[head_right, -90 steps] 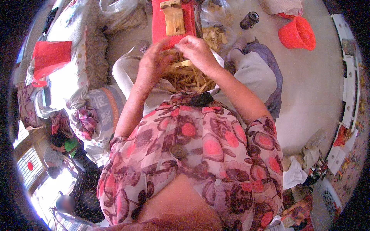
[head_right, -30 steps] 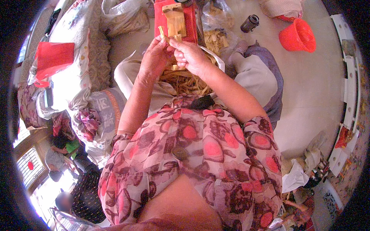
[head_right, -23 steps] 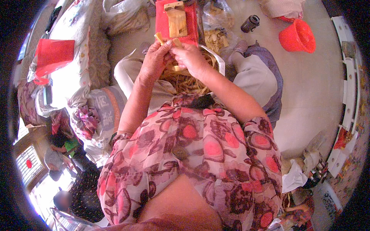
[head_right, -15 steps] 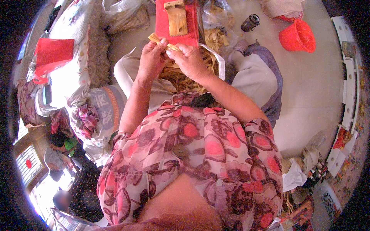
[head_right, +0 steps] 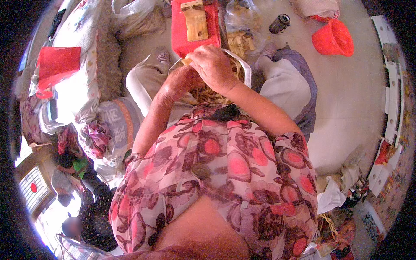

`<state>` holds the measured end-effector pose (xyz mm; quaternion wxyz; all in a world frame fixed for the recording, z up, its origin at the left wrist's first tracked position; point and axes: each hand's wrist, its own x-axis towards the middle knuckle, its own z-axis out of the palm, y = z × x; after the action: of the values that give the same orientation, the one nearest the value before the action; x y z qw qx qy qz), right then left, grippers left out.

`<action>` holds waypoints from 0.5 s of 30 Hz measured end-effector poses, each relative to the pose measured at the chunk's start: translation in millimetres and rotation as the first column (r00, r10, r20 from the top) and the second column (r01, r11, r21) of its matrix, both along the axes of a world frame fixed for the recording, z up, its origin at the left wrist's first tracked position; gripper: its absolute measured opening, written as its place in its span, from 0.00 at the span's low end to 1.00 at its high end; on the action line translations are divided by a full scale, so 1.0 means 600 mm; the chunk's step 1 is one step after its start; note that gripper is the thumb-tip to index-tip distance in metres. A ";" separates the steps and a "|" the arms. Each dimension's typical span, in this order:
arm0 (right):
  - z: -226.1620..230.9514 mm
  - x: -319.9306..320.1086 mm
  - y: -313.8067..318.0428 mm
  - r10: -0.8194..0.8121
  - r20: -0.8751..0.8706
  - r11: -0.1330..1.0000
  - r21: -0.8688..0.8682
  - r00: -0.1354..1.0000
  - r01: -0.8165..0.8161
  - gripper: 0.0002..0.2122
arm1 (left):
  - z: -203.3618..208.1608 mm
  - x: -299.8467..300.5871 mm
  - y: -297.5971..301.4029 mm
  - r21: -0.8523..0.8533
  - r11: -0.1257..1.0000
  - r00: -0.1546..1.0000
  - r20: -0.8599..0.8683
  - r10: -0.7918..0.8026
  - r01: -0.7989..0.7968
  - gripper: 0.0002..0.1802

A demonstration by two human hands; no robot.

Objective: The person processes long strips of food material by hand using a small wooden manual slicer, feeding the strips through the tool and collecting the processed pieces in a large bowl.

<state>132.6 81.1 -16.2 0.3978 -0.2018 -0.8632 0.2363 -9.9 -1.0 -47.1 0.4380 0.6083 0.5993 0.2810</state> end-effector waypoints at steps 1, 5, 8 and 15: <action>0.004 0.007 -0.011 0.054 0.053 0.988 -0.148 0.997 -0.046 0.06 | -0.015 0.010 0.001 -0.112 0.990 0.905 0.406 0.126 -0.088 0.17; -0.012 -0.004 -0.032 0.074 -0.153 0.960 -0.256 0.985 -0.112 0.07 | -0.037 0.006 0.017 -0.479 0.877 0.067 0.875 0.480 -0.029 0.15; -0.007 0.000 -0.033 0.115 -0.138 0.745 -0.643 0.984 -0.177 0.07 | -0.024 0.020 0.022 -0.621 0.754 0.141 0.744 0.653 -0.214 0.15; 0.006 -0.004 0.001 -0.016 -0.077 0.967 -0.253 0.997 -0.004 0.10 | 0.048 0.038 0.010 -0.460 0.861 0.751 0.484 0.449 -0.218 0.06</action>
<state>130.2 81.8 -12.3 0.4032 -0.2440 -0.8091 0.3511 13.0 5.2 -18.1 0.6472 0.2796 0.5812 0.4064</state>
